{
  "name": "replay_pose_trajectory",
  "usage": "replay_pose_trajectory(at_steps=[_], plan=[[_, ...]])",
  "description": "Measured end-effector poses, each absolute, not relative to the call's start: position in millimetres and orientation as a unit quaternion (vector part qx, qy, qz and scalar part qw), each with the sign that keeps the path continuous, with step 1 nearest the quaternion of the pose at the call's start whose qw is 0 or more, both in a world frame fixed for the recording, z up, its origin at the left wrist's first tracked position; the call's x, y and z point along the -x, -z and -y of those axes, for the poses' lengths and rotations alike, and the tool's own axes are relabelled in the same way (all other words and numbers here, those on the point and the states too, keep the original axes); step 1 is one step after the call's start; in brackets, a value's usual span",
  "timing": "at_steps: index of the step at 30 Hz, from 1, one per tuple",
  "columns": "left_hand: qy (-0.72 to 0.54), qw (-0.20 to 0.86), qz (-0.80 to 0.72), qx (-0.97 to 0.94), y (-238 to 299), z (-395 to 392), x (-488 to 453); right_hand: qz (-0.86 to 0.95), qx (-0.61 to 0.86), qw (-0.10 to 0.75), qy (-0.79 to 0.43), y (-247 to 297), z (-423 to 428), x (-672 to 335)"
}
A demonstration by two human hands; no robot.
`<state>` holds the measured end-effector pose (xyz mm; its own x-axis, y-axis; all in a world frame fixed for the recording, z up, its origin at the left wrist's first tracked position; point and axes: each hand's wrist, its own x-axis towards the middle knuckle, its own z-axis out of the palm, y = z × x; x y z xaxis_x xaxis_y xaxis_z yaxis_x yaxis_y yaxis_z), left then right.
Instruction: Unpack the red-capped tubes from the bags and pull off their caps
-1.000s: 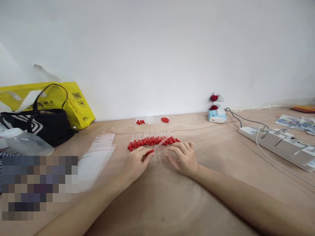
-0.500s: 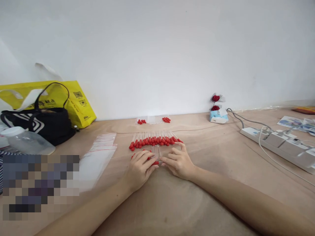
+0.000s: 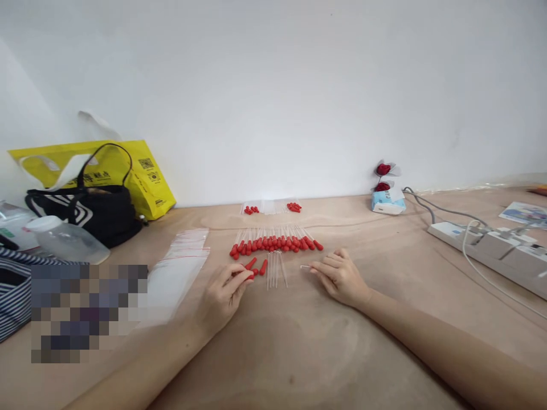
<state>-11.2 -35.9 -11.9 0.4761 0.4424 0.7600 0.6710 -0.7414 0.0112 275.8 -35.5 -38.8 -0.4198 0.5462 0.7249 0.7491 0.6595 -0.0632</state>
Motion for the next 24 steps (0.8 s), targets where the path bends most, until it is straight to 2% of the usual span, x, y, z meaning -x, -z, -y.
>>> replay_pose_trajectory(at_steps=[5, 8, 12, 17, 24], plan=[[0.434, 0.069, 0.472, 0.764, 9, 24, 18, 0.844, 0.416, 0.335, 0.047, 46, 35, -257], [0.410, -0.040, 0.575, 0.707, 7, 13, 34, 0.836, 0.427, 0.346, 0.002, 49, 30, -250], [0.359, -0.163, 0.641, 0.658, 8, 10, 42, 0.813, 0.450, 0.370, 0.006, 54, 22, -238], [0.308, -0.172, 0.660, 0.664, 1, 20, 32, 0.793, 0.470, 0.388, -0.009, 54, 19, -215], [0.310, -0.195, 0.650, 0.666, -4, 24, 35, 0.795, 0.459, 0.391, -0.065, 47, 22, -206]])
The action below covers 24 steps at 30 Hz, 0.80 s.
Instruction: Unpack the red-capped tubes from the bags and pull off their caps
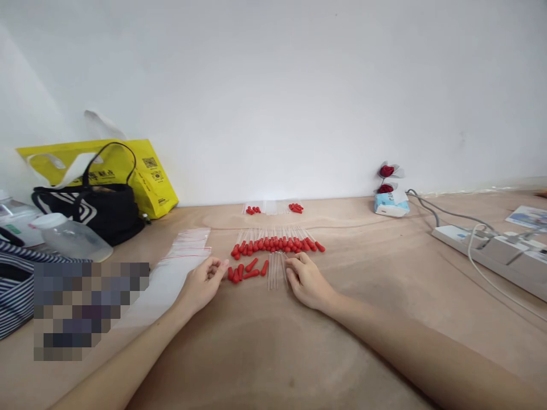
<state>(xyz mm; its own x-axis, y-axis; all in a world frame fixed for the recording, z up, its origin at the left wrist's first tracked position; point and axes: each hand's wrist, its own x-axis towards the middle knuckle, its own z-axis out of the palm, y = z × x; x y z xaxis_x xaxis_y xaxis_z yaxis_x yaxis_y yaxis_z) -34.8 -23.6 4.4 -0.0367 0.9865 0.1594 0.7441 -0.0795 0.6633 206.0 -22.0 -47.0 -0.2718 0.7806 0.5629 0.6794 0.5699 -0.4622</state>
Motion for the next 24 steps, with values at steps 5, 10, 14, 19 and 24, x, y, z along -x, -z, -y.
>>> replay_pose_trajectory(at_steps=[5, 10, 14, 19, 24], plan=[[-0.318, 0.136, -0.662, -0.665, 2, 18, 38, 0.784, 0.453, 0.415, -0.090, 42, 24, -207], [-0.326, 0.082, -0.660, -0.672, 1, -2, 35, 0.769, 0.438, 0.450, -0.115, 37, 25, -213], [-0.297, 0.097, -0.664, -0.679, -4, -21, 30, 0.755, 0.429, 0.483, -0.108, 37, 29, -220], [-0.289, 0.105, -0.683, -0.662, -3, -30, 26, 0.746, 0.428, 0.498, -0.107, 36, 34, -229], [-0.329, 0.089, -0.707, -0.620, 1, -30, 30, 0.756, 0.416, 0.497, -0.089, 37, 35, -231]])
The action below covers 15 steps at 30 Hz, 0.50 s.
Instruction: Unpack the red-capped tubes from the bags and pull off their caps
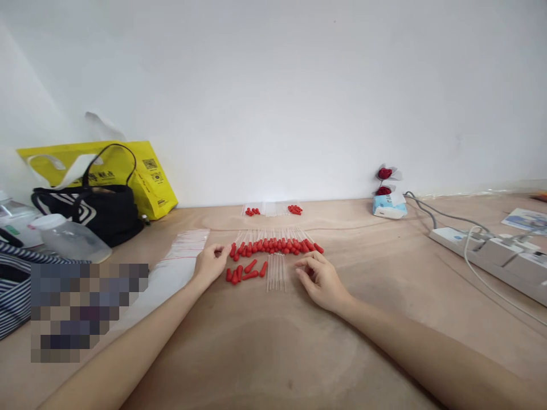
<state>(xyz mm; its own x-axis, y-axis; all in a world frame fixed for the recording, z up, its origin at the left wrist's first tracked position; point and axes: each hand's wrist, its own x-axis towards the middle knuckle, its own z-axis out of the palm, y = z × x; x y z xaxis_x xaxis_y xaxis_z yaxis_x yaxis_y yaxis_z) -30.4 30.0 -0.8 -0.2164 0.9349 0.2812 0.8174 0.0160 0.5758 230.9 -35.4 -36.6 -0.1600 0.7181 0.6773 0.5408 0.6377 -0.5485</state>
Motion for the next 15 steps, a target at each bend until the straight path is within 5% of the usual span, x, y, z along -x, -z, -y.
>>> replay_pose_trajectory(at_steps=[8, 15], plan=[[-0.396, 0.011, -0.517, -0.759, 0, 19, 14, 0.749, 0.425, 0.497, 0.109, 33, 37, -241], [-0.329, -0.066, -0.325, -0.884, 12, 43, -20, 0.834, 0.362, 0.372, 0.186, 28, 43, -244]])
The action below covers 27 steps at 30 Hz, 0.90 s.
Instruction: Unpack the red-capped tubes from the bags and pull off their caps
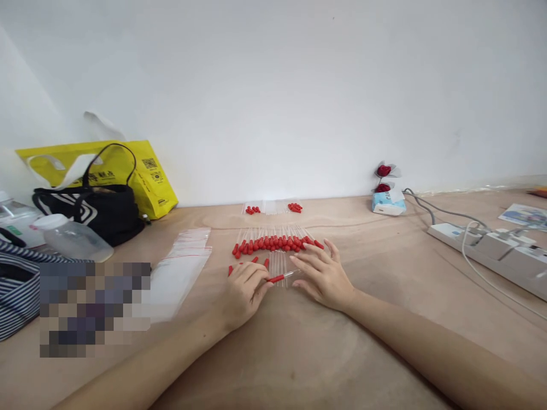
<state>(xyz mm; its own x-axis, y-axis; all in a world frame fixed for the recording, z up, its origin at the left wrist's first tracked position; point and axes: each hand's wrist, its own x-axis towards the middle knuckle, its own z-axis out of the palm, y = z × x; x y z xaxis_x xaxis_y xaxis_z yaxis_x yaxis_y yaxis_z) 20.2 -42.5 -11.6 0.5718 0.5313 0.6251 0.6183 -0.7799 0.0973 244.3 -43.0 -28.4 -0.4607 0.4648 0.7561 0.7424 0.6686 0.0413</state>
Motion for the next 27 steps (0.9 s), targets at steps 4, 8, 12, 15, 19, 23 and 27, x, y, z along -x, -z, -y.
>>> replay_pose_trajectory(at_steps=[4, 8, 12, 15, 19, 23, 27], plan=[[0.320, 0.086, 0.303, 0.894, 13, 41, -28, 0.847, 0.324, 0.388, 0.169, 32, 41, -241], [0.319, 0.092, 0.293, 0.896, 13, 39, -32, 0.852, 0.322, 0.381, 0.160, 31, 40, -239], [0.326, 0.106, 0.271, 0.900, 15, 38, -38, 0.854, 0.309, 0.383, 0.166, 30, 42, -236], [0.347, 0.114, 0.259, 0.894, 18, 37, -41, 0.857, 0.298, 0.384, 0.171, 29, 43, -235], [0.355, 0.123, 0.269, 0.887, 19, 40, -39, 0.862, 0.289, 0.382, 0.164, 29, 44, -236], [0.354, 0.119, 0.276, 0.885, 17, 45, -39, 0.862, 0.281, 0.393, 0.152, 28, 45, -235], [0.351, 0.116, 0.275, 0.888, 15, 46, -37, 0.864, 0.277, 0.398, 0.138, 28, 44, -237]])
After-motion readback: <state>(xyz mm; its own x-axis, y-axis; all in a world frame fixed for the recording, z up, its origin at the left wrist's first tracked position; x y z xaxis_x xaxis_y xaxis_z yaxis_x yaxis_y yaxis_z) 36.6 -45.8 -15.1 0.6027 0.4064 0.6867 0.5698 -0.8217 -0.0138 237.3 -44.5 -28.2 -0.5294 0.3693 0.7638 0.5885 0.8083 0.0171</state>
